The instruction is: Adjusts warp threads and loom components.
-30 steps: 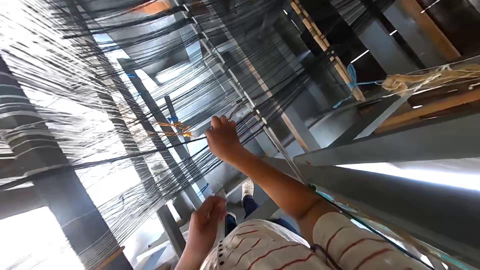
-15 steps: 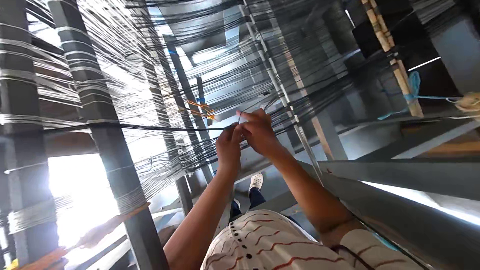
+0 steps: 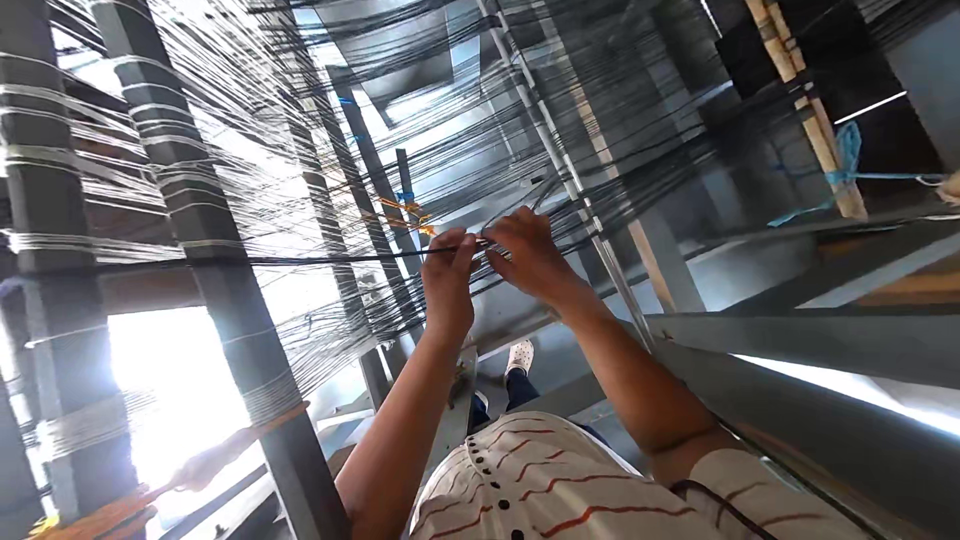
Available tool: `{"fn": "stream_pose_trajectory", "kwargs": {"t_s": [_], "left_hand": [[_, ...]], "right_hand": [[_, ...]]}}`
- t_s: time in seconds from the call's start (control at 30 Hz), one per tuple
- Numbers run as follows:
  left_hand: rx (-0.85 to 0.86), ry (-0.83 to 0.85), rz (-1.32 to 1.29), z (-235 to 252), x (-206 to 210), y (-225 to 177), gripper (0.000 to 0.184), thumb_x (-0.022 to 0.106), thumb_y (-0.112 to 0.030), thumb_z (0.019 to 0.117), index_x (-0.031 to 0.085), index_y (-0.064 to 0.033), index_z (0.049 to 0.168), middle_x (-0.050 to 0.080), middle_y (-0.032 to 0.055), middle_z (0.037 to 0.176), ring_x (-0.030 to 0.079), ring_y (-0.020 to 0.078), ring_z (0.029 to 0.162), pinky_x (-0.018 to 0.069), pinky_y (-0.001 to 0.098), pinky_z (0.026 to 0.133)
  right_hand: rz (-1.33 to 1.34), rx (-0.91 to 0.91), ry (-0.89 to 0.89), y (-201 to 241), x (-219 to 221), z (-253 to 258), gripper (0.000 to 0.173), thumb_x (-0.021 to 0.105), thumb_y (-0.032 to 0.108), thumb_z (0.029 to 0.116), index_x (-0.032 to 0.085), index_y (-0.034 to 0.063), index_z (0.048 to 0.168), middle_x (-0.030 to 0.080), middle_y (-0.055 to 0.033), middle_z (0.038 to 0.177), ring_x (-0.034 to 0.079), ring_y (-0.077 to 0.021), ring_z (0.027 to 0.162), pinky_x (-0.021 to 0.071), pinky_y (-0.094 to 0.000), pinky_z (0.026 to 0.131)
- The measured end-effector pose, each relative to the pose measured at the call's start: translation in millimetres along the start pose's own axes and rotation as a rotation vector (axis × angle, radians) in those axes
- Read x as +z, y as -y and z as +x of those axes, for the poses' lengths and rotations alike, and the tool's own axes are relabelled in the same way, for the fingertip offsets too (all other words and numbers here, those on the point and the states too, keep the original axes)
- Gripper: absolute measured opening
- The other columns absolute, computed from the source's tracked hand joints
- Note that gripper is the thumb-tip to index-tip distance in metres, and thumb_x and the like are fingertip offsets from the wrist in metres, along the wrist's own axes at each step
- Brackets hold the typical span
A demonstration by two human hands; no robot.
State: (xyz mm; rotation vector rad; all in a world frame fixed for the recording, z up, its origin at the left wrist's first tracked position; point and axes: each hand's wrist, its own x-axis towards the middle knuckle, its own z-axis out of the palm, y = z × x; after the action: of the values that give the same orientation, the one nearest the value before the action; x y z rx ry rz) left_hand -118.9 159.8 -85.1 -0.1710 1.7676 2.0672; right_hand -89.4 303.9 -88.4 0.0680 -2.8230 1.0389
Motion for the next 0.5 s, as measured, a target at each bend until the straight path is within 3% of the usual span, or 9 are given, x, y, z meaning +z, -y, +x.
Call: {"fn": "stream_pose_trajectory", "kwargs": {"t_s": [0.13, 0.2, 0.27, 0.37, 0.43, 0.5], "left_hand": [[0.076, 0.071, -0.129, -2, -4, 11, 0.02, 0.058, 0.002, 0.0985, 0.06, -0.009, 0.115, 0.071, 0.0019, 0.107, 0.069, 0.0132, 0.099, 0.0572, 0.0341, 0.09], [0.083, 0.088, -0.14, -2, -4, 13, 0.026, 0.059, 0.004, 0.0974, 0.057, -0.0087, 0.12, 0.07, 0.0019, 0.112, 0.068, 0.0131, 0.103, 0.0564, 0.0344, 0.092], [0.063, 0.085, -0.103, -3, -4, 10, 0.031, 0.059, 0.003, 0.0985, 0.055, -0.0084, 0.127, 0.07, 0.0008, 0.115, 0.067, 0.0105, 0.102, 0.0557, 0.0318, 0.092], [0.039, 0.094, -0.072, -3, -3, 6, 0.034, 0.06, 0.001, 0.0992, 0.056, -0.0081, 0.131, 0.071, -0.002, 0.105, 0.067, 0.0063, 0.093, 0.0555, 0.0273, 0.087], [0.038, 0.119, -0.042, -4, -2, 8, 0.032, 0.061, 0.0, 0.0986, 0.06, -0.0088, 0.129, 0.067, -0.0048, 0.094, 0.063, 0.0039, 0.082, 0.0546, 0.0238, 0.08], [0.046, 0.16, -0.012, -3, -3, 9, 0.031, 0.061, -0.001, 0.0984, 0.063, -0.0084, 0.128, 0.065, -0.0054, 0.089, 0.061, 0.0029, 0.078, 0.0531, 0.022, 0.076]], "right_hand": [[0.047, 0.035, 0.06, 6, -5, 1, 0.048, 0.064, 0.002, 0.0888, 0.066, 0.0065, 0.137, 0.073, -0.0117, 0.099, 0.061, -0.033, 0.097, 0.0415, -0.0567, 0.093], [0.049, 0.048, 0.083, 10, -8, 2, 0.057, 0.063, -0.004, 0.0872, 0.061, 0.0084, 0.143, 0.073, -0.0115, 0.103, 0.061, -0.0335, 0.098, 0.0408, -0.058, 0.093], [0.059, 0.051, 0.082, 12, -10, 2, 0.059, 0.06, -0.009, 0.0862, 0.062, 0.0093, 0.142, 0.072, -0.0118, 0.109, 0.06, -0.0349, 0.104, 0.0411, -0.0587, 0.092], [0.113, 0.037, 0.081, 14, -15, 6, 0.056, 0.054, -0.013, 0.0855, 0.067, 0.0095, 0.136, 0.07, -0.01, 0.125, 0.058, -0.0359, 0.115, 0.0419, -0.0597, 0.092], [0.169, 0.056, 0.107, 13, -21, 13, 0.058, 0.05, -0.014, 0.0865, 0.068, 0.0116, 0.136, 0.07, -0.0101, 0.128, 0.059, -0.0352, 0.119, 0.0398, -0.0602, 0.096], [0.215, 0.065, 0.098, 12, -27, 18, 0.062, 0.047, -0.014, 0.0863, 0.067, 0.0128, 0.138, 0.071, -0.0115, 0.123, 0.06, -0.0343, 0.114, 0.0399, -0.0594, 0.095]]}}
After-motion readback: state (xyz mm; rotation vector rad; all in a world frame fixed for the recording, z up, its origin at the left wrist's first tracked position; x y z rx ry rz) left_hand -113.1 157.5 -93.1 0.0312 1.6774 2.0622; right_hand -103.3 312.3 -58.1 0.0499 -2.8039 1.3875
